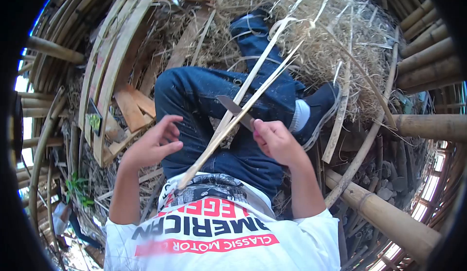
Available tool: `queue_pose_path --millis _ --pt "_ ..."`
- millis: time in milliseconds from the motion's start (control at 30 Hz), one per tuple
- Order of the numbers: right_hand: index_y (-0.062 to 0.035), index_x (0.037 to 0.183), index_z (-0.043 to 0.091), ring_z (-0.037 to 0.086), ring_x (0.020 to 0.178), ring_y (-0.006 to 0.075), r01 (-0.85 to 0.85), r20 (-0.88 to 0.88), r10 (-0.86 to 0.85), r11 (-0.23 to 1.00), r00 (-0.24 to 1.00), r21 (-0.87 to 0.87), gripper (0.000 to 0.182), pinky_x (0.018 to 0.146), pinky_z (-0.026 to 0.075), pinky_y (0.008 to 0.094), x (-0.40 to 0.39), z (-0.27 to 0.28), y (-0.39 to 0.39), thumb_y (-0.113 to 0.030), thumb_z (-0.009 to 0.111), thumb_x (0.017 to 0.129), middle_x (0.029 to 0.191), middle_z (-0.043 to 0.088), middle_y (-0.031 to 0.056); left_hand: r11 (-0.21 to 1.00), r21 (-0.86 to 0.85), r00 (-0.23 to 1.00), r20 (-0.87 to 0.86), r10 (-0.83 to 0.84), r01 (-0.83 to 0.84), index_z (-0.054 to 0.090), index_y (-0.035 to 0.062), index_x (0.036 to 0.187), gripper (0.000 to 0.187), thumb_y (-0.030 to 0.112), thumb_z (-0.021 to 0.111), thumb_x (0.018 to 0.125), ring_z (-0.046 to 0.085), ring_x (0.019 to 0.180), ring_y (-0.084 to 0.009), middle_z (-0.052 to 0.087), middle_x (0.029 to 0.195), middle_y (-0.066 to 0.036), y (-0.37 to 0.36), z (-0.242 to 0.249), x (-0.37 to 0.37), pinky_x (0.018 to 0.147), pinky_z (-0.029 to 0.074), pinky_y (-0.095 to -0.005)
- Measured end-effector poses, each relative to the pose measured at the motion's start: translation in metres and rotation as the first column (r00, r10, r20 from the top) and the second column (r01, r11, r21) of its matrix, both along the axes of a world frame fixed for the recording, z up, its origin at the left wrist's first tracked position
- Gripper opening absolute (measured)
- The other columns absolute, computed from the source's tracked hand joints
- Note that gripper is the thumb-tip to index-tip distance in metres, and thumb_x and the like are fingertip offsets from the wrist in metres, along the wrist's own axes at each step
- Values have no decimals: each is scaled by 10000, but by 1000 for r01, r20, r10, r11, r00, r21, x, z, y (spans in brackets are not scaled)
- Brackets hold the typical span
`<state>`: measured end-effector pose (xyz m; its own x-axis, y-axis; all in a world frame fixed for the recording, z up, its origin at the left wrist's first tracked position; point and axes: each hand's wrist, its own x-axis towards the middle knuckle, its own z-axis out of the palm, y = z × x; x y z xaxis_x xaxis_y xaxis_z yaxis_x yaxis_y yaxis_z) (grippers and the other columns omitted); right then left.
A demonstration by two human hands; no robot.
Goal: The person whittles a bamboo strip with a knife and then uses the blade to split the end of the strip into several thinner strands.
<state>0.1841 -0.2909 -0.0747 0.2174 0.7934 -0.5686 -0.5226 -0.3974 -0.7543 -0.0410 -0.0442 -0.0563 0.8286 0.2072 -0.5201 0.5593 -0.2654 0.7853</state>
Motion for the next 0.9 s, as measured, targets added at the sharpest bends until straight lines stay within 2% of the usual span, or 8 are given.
queue_pose_path --millis 200,267,400,467,600,667,733,900 --pt "-47 729 519 348 502 36 -117 348 104 993 932 17 408 444 274 221 36 22 -20 -338 462 1009 598 402 -61 986 77 956 246 -162 147 489 72 1274 382 235 592 945 568 911 -122 561 978 -43 7 10 79 762 481 -253" --pt "-45 734 526 350 504 40 -172 404 155 985 901 4 404 450 278 228 39 25 -22 -339 469 1005 599 403 -61 944 -284 982 125 -139 170 522 53 1245 379 340 456 1005 592 899 -128 587 966 -50 -2 9 113 735 486 -257" --pt "-46 727 536 356 516 45 -210 330 189 977 925 28 403 459 285 239 41 22 -25 -335 473 1000 587 399 -59 827 -532 983 126 -138 184 572 19 1194 532 458 326 1020 607 882 -152 623 977 -60 -26 -26 171 744 477 -280" --pt "-42 727 545 370 530 45 -225 361 194 973 912 45 404 470 292 236 43 18 -30 -330 470 1000 589 408 -60 636 -745 979 172 -108 201 573 28 1210 547 466 305 1021 605 899 -160 623 960 -41 -33 -55 192 790 456 -310" --pt "-47 693 502 356 502 50 -181 507 145 983 850 23 399 453 290 238 36 7 -41 -294 450 1002 584 406 -61 576 -799 984 156 -82 174 599 52 1185 545 489 325 1010 601 890 -153 618 893 -17 -42 -62 215 767 446 -329" --pt "-35 656 501 409 505 81 -249 714 159 968 682 23 427 471 337 266 30 4 -42 -283 432 997 561 459 -21 558 -805 980 167 -113 201 603 54 1171 541 492 330 1007 603 893 -154 623 901 -18 -45 -70 228 768 445 -324" --pt "-19 636 499 443 502 117 -242 710 183 970 681 -18 445 482 367 293 24 3 -41 -277 420 990 538 482 21 586 -779 971 133 -197 225 603 58 1178 542 504 352 999 592 903 -157 635 951 -25 -50 -69 235 787 445 -325" --pt "21 689 546 473 498 198 -264 721 246 960 648 -91 455 507 397 336 19 -5 -38 -294 421 993 537 493 99 667 -710 973 141 -180 226 667 80 959 429 455 460 984 574 816 -109 633 879 -8 -54 -65 249 747 452 -293"
